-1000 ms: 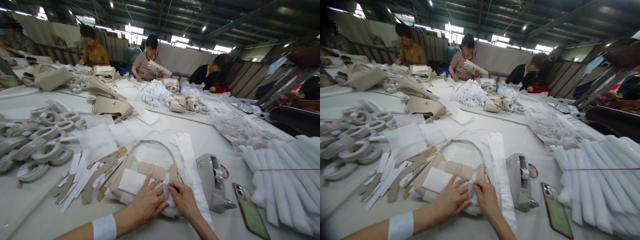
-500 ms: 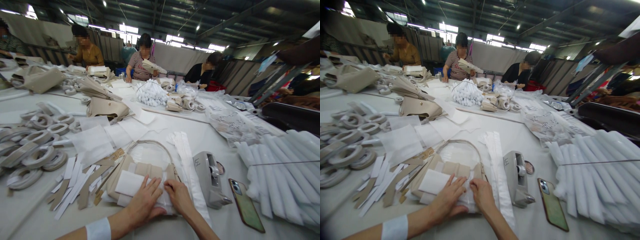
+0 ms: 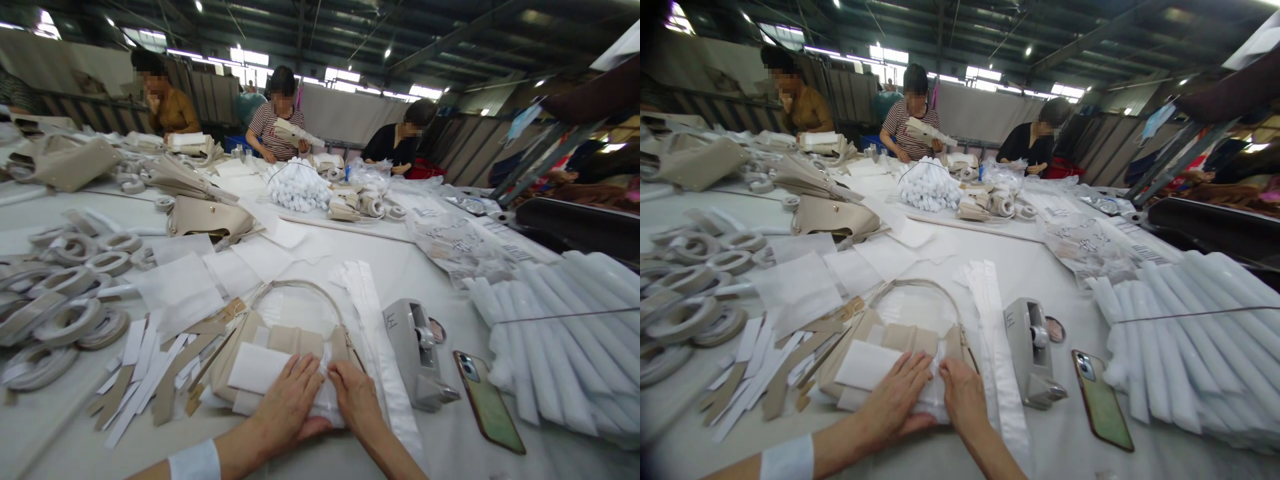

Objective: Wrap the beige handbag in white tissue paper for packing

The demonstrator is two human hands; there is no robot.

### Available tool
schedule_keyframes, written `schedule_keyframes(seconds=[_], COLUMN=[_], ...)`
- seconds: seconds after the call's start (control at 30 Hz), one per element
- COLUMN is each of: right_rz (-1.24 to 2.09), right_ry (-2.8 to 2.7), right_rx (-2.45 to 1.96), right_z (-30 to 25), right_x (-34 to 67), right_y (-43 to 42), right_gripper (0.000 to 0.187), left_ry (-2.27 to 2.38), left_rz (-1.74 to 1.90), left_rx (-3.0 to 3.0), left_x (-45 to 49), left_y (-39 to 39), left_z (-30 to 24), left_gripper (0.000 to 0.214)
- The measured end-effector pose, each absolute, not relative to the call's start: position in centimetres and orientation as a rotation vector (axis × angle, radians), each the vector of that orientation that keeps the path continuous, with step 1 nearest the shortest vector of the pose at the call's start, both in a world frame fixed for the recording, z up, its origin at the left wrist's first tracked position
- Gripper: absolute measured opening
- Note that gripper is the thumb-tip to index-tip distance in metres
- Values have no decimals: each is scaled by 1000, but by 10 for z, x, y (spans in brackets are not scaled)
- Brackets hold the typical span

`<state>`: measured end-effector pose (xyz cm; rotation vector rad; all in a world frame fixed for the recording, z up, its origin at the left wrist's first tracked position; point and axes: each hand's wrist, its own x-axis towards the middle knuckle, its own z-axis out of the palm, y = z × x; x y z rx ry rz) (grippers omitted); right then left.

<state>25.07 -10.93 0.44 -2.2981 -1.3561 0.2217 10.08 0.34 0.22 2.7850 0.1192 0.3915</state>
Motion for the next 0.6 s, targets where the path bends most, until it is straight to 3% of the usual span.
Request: schedule_keyframes(seconds=[0.3,0.47,0.6], right_rz=[333,461,399], right_ry=[-1312,-1062,-981], right_rx=[-2265,-2265,-2243], right_z=[8,13,20], right_x=[254,261,266], right_y=[-108,-100,-104], right_gripper=[24,15,27], left_ry=[-119,-78,-52], left_rz=[384,329,268], left_rx=[2952,2971,2945], left_x=[99,102,104], left_y=[6,2,2], left_z=[2,0,-2], left_gripper=[55,54,51])
